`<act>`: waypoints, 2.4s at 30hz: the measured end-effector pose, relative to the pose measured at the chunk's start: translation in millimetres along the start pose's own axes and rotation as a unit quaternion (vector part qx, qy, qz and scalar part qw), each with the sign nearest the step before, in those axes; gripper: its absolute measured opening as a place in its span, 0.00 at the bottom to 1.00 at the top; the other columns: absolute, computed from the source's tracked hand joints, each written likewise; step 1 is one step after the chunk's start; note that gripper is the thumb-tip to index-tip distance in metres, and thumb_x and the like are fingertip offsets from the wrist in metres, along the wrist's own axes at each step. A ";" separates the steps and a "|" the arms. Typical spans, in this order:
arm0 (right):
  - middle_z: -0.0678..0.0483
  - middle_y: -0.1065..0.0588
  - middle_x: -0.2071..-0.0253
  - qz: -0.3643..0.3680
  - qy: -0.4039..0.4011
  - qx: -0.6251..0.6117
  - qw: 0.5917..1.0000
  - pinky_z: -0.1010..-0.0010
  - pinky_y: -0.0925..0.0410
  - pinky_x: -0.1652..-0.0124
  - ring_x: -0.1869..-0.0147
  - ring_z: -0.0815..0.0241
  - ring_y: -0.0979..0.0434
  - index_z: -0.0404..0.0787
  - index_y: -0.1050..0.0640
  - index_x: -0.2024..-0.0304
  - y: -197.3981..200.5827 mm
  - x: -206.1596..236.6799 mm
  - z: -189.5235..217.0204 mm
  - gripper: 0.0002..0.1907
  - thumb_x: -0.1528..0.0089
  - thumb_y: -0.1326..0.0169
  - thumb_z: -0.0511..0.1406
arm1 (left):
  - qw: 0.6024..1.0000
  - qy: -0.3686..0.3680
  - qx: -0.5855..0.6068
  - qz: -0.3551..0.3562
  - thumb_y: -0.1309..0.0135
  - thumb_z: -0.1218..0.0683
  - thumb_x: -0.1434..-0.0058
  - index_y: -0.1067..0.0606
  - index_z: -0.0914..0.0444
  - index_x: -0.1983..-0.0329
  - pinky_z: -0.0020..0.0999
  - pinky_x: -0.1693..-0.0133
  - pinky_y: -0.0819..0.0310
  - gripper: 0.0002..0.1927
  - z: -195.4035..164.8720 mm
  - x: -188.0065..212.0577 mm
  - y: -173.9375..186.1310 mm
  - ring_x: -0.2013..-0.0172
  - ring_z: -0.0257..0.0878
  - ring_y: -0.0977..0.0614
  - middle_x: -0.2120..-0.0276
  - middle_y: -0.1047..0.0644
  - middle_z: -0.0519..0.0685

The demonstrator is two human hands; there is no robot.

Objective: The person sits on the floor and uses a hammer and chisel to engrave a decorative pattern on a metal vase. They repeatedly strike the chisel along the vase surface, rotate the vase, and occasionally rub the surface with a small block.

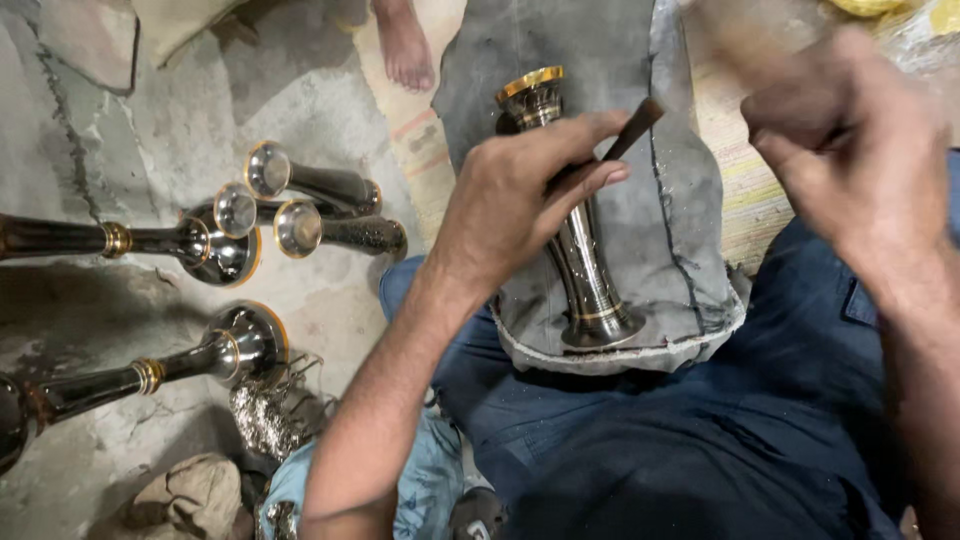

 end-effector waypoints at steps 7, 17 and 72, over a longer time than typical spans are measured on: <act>0.41 0.22 0.62 -0.089 -0.075 -0.043 0.992 0.63 0.27 0.58 0.59 0.50 0.20 0.29 0.26 0.55 -26.6 33.6 -13.5 0.12 0.34 0.34 0.26 | 0.996 -0.039 -0.003 0.081 0.40 0.48 0.30 0.23 0.57 0.39 0.38 0.59 0.20 0.19 -0.2 -7.9 -2.1 0.62 0.42 0.13 0.60 0.16 0.49; 0.38 0.26 0.70 -0.131 -0.072 0.059 0.987 0.58 0.31 0.66 0.67 0.48 0.26 0.24 0.26 0.62 -33.6 57.5 -20.6 0.14 0.38 0.31 0.25 | 0.988 -0.106 0.035 0.104 0.41 0.47 0.31 0.23 0.53 0.40 0.31 0.55 0.17 0.17 1.3 -14.5 -5.5 0.60 0.33 0.13 0.56 0.15 0.44; 0.45 0.23 0.64 0.011 -0.026 -0.043 0.999 0.59 0.30 0.59 0.61 0.46 0.22 0.37 0.27 0.56 2.3 -47.6 20.4 0.16 0.42 0.34 0.31 | 0.967 0.116 0.195 -0.112 0.39 0.57 0.33 0.22 0.63 0.41 0.31 0.50 0.16 0.18 30.7 35.2 2.5 0.51 0.36 0.13 0.47 0.17 0.50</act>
Point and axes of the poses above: each hand's wrist, its own x-axis away from the middle knuckle, its own y-axis out of the back of the hand, z = x × y, the point moved 6 cm from there along -x, towards the middle knuckle
